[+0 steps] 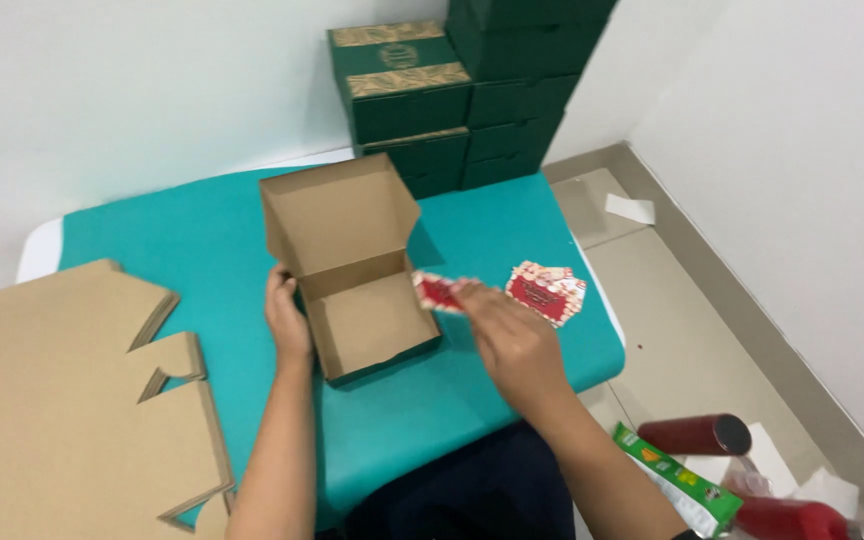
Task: Assembling cardboard boxes by folding flat sheets and placing a card inside.
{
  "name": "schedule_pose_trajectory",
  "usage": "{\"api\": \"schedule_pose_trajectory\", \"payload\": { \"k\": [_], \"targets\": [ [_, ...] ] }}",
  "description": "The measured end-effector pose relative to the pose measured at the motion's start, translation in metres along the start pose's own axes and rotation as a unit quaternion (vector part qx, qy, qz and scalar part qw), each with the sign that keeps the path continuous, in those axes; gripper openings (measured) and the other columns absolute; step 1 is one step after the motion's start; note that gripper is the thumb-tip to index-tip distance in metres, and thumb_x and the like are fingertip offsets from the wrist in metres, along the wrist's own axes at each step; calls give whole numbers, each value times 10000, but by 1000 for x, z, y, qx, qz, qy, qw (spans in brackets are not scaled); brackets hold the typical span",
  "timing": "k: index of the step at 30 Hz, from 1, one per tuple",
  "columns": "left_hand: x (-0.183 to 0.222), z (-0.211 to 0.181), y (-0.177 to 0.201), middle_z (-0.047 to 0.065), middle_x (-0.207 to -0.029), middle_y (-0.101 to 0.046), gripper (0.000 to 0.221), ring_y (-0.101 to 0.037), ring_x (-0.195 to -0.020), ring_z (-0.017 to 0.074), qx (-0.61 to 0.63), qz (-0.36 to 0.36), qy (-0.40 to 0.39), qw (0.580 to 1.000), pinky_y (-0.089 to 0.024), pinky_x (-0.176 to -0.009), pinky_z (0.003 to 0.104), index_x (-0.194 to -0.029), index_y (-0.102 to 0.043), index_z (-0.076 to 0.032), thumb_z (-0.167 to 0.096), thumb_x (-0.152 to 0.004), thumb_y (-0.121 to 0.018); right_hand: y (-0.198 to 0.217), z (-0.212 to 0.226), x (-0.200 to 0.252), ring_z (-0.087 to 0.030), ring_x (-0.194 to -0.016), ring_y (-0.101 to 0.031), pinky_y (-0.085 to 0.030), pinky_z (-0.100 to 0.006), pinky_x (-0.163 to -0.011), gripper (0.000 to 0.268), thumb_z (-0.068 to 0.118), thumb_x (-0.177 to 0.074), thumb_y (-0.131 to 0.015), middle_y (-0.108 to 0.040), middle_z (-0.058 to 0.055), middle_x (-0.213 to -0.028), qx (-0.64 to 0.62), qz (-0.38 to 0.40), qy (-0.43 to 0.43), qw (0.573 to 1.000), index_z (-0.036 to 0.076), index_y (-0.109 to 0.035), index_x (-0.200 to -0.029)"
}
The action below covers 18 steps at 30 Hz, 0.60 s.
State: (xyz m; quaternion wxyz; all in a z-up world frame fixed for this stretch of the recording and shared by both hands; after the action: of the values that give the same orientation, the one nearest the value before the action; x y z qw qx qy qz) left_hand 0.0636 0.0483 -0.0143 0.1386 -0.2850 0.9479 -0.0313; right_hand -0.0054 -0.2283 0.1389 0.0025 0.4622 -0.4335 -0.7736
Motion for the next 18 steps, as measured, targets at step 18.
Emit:
{"api": "schedule_pose_trajectory", "payload": {
  "k": [18],
  "targets": [
    [-8, 31, 1, 4, -1113, -649, 295, -543, -1110, 109, 36, 20, 87, 995, -405, -1038, 357, -1185, -620, -181, -360, -1009, -465, -85, 37, -74, -374, -1208, -532, -421, -454, -998, 400, -44, -844, -456, -575, -195, -1306, -213, 450, -112, 860, -20, -608, -1214]
  ]
}}
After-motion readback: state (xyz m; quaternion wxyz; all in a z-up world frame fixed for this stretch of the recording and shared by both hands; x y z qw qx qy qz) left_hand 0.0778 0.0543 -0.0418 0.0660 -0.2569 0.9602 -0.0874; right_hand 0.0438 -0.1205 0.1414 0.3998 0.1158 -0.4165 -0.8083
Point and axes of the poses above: each hand's wrist, its own x-axis away from the middle knuckle, its own y-axis out of the back of the hand, z = x × y, the point moved 6 cm from there along -x, towards the middle knuckle
